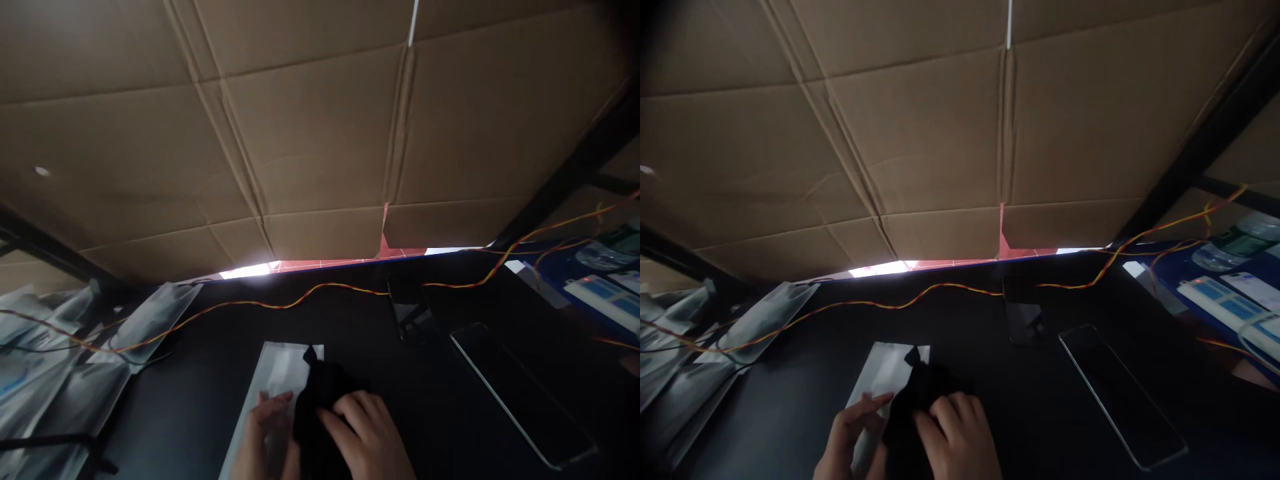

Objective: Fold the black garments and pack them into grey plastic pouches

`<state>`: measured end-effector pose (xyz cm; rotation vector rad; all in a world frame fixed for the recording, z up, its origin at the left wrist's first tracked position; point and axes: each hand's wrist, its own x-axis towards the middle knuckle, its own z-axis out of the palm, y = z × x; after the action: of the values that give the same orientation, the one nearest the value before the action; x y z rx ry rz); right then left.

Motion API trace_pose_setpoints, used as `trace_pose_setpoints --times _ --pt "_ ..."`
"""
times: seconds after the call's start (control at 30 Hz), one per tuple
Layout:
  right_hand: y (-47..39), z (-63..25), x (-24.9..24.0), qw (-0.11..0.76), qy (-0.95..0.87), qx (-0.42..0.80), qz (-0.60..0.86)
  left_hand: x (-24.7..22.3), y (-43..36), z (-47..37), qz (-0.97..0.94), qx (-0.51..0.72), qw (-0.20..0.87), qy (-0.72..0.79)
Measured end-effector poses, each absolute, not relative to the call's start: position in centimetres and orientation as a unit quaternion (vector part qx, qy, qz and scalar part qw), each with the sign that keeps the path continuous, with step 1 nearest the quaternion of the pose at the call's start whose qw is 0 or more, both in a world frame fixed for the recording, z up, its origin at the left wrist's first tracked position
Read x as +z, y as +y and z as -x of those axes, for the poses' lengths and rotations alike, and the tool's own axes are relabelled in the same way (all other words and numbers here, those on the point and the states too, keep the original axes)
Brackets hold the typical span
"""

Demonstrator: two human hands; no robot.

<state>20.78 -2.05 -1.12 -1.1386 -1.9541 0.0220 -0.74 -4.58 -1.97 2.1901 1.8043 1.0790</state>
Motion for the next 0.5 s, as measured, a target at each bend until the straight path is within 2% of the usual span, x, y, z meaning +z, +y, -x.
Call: trace_pose_setpoints --times 0.17,0.3,0.5 --pt "-1.2 -22.0 -0.2 0.388 -0.839 -0.017 0.381 -1.4 -4.0 0.3 -0.704 0.407 0.077 0.577" --pt "-0.7 -22.0 0.3 0.305 -0.903 -0.011 0.303 -1.2 -3.4 0.2 -0.751 0.411 0.100 0.506" --pt "-0.3 -20.0 -1.1 0.251 -0.895 0.039 0.367 0.3 -2.6 1.4 -0.813 0.339 0.118 0.459"
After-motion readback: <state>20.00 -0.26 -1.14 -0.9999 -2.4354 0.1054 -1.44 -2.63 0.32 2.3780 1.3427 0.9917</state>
